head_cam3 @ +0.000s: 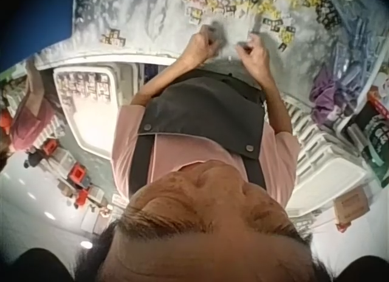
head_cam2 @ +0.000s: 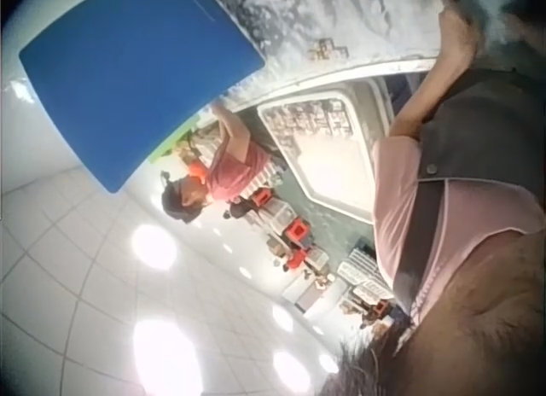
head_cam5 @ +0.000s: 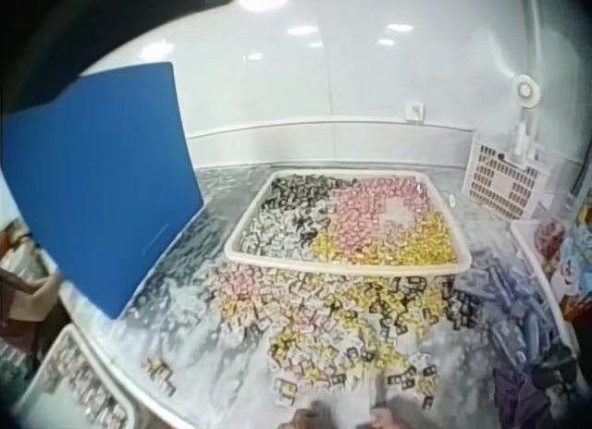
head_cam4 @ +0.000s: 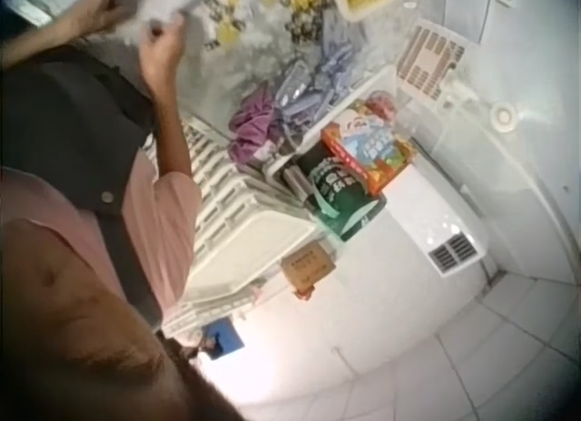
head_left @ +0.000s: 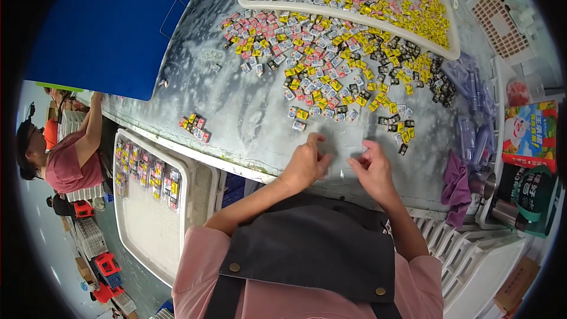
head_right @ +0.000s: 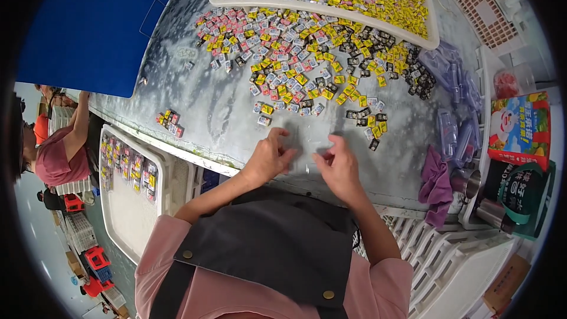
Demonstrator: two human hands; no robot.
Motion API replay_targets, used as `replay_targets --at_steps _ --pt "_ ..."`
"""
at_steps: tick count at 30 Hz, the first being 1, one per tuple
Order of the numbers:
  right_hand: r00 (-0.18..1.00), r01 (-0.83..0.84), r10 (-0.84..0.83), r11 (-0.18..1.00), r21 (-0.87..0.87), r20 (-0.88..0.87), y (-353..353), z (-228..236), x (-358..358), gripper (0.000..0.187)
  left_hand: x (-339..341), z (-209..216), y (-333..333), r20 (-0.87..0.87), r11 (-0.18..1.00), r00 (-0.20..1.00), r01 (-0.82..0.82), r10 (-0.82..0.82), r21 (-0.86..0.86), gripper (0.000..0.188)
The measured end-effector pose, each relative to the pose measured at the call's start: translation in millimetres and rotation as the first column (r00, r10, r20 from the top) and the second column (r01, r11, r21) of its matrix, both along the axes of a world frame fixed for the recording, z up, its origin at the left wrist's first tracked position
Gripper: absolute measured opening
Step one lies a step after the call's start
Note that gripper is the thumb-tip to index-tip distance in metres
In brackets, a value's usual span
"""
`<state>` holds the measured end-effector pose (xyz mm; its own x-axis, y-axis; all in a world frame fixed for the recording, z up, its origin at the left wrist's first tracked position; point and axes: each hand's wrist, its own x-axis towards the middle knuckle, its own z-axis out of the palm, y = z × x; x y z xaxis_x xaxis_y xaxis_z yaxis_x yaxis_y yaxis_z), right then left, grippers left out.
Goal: Arranging small plastic toy components in a specific linear pattern on a work surface.
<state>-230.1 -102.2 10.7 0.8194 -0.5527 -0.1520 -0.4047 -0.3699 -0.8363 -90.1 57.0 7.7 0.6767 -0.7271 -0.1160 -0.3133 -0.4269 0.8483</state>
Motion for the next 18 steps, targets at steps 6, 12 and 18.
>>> replay_targets --at_steps 6,12,18 --pt "0.912 -0.313 0.406 0.773 -0.553 0.051 -30 10 30 0.029 2 7 14 0.338 0.997 0.941 0.004 -0.03 0.077 0.032" --pt "0.886 -0.364 0.461 0.764 -0.532 0.056 -13 -15 59 0.026 19 5 8 0.303 0.995 0.948 0.085 -0.096 0.05 0.032" --pt "0.966 -0.064 0.189 0.839 -0.54 0.178 -46 2 24 0.029 27 7 14 0.331 0.999 0.942 0.04 -0.048 0.03 0.032"
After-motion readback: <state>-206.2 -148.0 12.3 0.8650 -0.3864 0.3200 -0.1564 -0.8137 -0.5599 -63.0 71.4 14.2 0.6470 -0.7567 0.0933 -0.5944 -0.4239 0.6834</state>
